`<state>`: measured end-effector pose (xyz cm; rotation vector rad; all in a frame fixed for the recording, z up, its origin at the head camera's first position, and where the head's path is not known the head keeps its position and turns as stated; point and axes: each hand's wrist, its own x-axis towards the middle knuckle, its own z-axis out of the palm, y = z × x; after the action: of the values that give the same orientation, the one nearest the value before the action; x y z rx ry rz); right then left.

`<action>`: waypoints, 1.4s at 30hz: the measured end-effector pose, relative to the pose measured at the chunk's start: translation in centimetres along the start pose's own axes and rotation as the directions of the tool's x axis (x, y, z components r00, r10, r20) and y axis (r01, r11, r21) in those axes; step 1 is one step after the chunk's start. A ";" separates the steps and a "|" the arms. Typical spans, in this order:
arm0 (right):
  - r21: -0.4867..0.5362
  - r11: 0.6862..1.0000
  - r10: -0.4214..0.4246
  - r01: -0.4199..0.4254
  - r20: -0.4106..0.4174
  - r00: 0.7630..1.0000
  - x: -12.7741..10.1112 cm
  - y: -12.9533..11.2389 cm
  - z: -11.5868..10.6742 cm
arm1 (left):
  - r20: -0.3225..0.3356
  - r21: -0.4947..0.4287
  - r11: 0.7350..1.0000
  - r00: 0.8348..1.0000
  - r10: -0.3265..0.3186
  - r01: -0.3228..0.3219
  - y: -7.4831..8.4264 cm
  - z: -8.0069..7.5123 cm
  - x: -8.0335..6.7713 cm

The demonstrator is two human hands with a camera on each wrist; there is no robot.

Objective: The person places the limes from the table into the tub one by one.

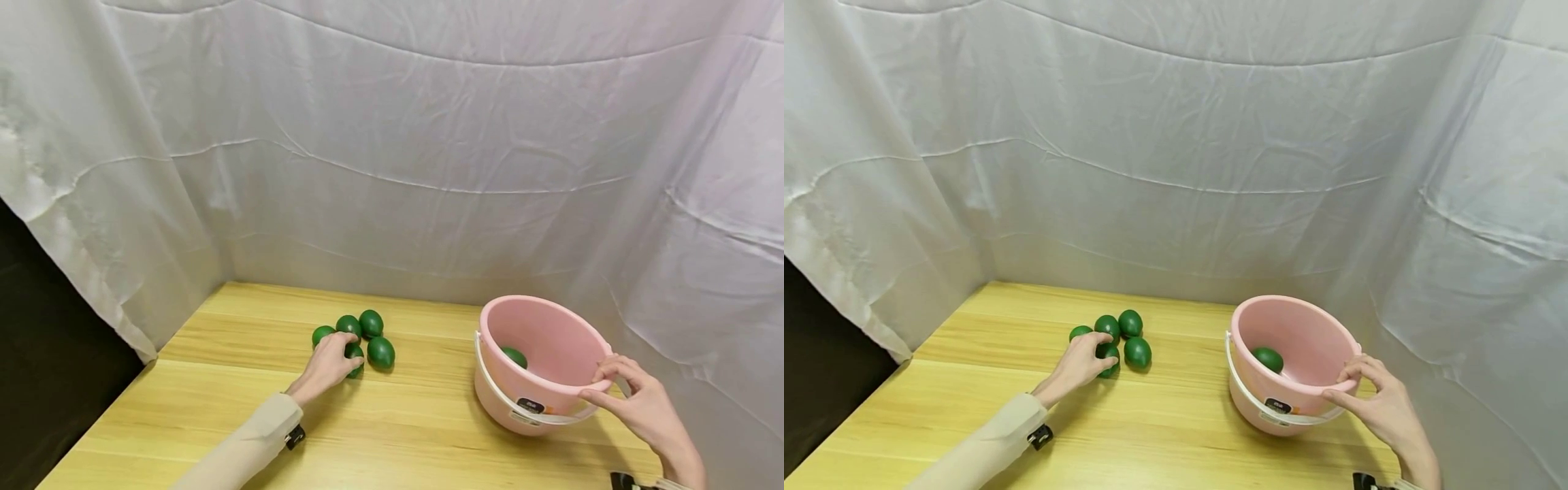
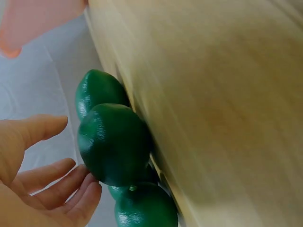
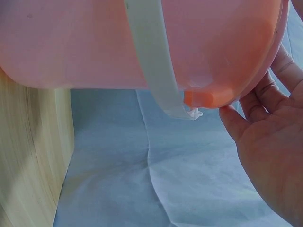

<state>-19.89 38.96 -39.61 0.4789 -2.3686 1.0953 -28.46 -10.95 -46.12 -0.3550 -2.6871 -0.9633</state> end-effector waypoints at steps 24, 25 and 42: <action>0.036 0.997 -0.063 0.063 -0.012 0.998 0.3 0.3 0.1 | 0.105 0.136 0.988 0.993 0.058 -0.073 -0.6 -0.2 -0.2; 0.036 0.997 -0.065 0.065 -0.012 0.998 0.3 0.3 0.1 | 0.114 0.134 0.988 0.992 0.061 -0.076 -0.6 -0.2 -0.2; 0.026 0.999 -0.033 0.033 -0.006 0.999 0.1 0.3 0.1 | 0.263 0.077 0.991 0.961 0.087 -0.111 -0.3 -0.3 -0.3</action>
<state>-20.14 39.08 -39.84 0.5220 -2.3357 1.1122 -28.22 -11.45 -46.18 -0.6309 -2.9010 -0.8118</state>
